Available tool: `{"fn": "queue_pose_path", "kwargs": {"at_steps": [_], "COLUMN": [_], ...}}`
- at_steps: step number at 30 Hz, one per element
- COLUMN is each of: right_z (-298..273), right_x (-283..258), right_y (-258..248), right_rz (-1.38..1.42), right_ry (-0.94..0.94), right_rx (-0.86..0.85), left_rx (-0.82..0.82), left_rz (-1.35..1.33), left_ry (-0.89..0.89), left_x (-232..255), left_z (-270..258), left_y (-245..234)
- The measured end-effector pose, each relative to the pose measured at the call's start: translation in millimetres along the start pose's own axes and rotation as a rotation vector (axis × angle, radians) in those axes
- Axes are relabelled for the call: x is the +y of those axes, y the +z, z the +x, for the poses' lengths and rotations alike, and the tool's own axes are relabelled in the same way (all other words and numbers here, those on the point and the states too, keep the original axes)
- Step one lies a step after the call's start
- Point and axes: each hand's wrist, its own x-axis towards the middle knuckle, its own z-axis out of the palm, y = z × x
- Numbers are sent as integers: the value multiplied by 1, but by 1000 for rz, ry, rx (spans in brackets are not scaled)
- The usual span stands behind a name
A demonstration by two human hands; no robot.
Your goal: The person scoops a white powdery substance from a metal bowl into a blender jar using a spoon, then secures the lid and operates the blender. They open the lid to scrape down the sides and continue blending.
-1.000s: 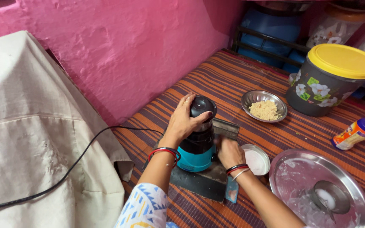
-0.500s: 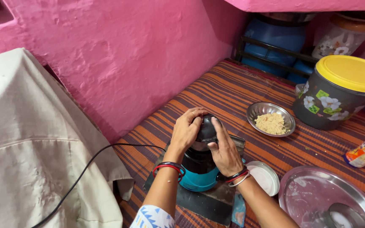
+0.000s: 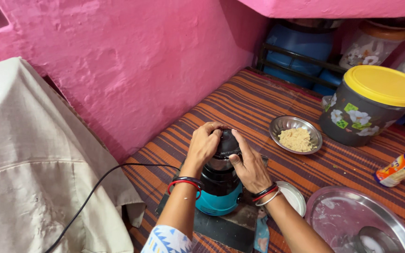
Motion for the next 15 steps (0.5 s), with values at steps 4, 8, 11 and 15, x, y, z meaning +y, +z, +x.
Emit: {"fn": "queue_pose_path", "kwargs": {"at_steps": [4,8,11,15], "right_z": [-8,-63,-141,-251], "right_x": [15,66,111,147], "right_y": [-23,-69,-135,-198], "right_rz": [55,20,-640,-844], "right_ry": [63,478,582,1043], "right_rx": [-132,10,-66,-146], "left_rx": [-83,-188,-50,176], "left_rz": [36,361,671,574], "left_ry": [69,62,232,649], "left_x": [3,29,54,88], "left_z": [0,-16,-37,-65], "left_y": [-7,-19,-11,17]}}
